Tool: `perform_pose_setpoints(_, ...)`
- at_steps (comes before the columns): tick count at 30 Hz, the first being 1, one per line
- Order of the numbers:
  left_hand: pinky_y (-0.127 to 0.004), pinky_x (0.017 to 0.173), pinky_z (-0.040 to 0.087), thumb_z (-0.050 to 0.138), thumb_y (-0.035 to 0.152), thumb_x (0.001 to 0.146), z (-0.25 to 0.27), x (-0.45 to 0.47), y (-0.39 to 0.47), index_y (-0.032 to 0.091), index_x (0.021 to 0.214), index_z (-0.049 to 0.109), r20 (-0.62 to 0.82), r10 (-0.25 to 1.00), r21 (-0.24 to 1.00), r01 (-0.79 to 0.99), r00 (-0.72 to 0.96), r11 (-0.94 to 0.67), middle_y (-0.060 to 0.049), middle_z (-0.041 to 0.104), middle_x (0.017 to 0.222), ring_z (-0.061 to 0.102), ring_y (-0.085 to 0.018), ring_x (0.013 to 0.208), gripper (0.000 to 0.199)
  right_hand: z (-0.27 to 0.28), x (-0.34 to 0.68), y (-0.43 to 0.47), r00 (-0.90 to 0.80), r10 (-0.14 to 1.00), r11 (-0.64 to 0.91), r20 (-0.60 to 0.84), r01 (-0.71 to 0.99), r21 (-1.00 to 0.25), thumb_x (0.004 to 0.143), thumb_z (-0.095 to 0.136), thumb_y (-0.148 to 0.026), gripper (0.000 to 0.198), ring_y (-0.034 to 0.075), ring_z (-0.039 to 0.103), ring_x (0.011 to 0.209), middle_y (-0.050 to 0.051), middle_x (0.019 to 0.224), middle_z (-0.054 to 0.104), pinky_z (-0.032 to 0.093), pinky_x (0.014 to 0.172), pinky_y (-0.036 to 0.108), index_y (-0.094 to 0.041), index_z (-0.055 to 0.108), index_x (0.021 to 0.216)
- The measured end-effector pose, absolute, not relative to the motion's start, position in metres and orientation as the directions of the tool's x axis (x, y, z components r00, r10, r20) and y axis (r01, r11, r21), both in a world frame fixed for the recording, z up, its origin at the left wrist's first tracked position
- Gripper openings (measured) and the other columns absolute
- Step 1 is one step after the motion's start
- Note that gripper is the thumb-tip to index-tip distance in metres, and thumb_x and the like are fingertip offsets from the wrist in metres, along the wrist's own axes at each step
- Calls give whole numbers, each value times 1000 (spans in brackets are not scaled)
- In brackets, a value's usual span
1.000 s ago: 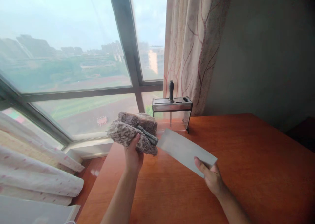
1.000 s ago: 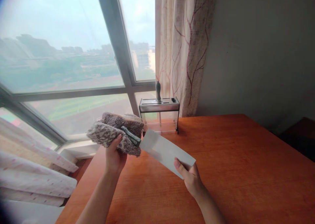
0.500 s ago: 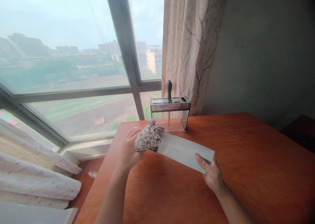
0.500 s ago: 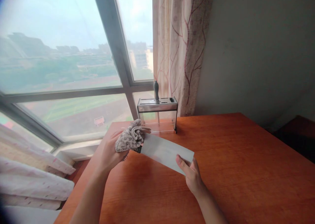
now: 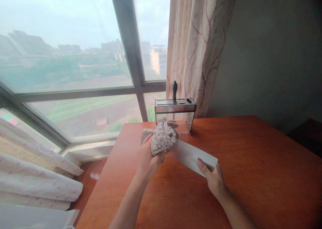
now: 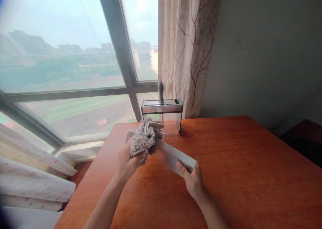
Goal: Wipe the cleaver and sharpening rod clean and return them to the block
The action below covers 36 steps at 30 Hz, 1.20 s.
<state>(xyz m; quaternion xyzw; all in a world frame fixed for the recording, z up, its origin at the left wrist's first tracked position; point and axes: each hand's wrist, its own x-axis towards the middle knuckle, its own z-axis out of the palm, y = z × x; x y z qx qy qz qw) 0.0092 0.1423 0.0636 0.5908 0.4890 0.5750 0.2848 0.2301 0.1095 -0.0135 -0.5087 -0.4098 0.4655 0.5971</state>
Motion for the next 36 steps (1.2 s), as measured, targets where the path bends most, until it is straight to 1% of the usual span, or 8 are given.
perform_pose_setpoints(3,-40,77,51,72,27,63,60,8,142,17,85,74,232,935,970,-4,-268,-242,-7,71,80,64,-32,85,24,-14,228,109,272,962,70,39,-105,-992,66,75,-54,44,30,70,82,11,84,75,56,79,44,-16,70,88)
perform_pose_setpoints(7,-35,60,54,72,29,65,60,5,144,15,89,68,94,912,893,-371,-400,-254,-3,67,74,65,-25,69,28,-11,231,113,231,972,78,49,-117,-990,67,75,-52,41,30,70,81,10,84,75,56,77,41,-17,70,86)
perform_pose_setpoints(11,-33,62,55,70,26,68,67,-2,147,18,98,64,35,836,763,-525,-548,-376,0,67,77,66,-21,70,31,-9,234,116,238,968,107,76,-122,-987,70,74,-49,36,29,70,85,10,87,75,56,79,39,-17,70,87)
perform_pose_setpoints(16,-28,71,53,65,24,72,70,-13,154,21,103,64,-26,714,710,-516,-700,-480,0,70,94,65,-18,84,31,-7,235,117,253,963,147,91,-212,-966,73,73,-45,36,30,68,94,9,99,74,54,85,39,-18,71,96)
perform_pose_setpoints(20,-32,75,54,66,27,72,68,-13,154,20,105,64,-60,821,708,-604,-568,-366,-3,71,95,66,-21,85,34,-8,236,120,264,964,118,17,-370,-922,74,72,-44,38,30,67,98,7,104,73,56,81,41,-22,68,105)
perform_pose_setpoints(24,-39,75,56,66,29,71,65,-10,150,17,104,66,-128,941,672,-725,-313,-150,-5,72,88,68,-26,81,34,-5,233,122,197,978,46,-76,-552,-832,71,76,-37,28,26,70,89,3,95,75,57,77,37,-24,70,96)
perform_pose_setpoints(29,-41,82,54,63,30,75,58,-9,146,16,101,68,-99,981,613,-787,-168,-73,-7,74,90,67,-29,93,31,4,227,121,107,972,-74,-211,-709,-702,65,80,-27,23,20,70,78,-2,83,75,59,69,29,-23,71,85)
perform_pose_setpoints(36,-43,92,50,64,35,72,48,5,138,18,95,71,-119,992,577,-816,-46,31,-5,75,92,62,-32,107,30,6,229,124,11,920,-237,-392,-780,-579,61,81,-16,16,18,68,61,0,73,75,58,52,28,-19,70,72)
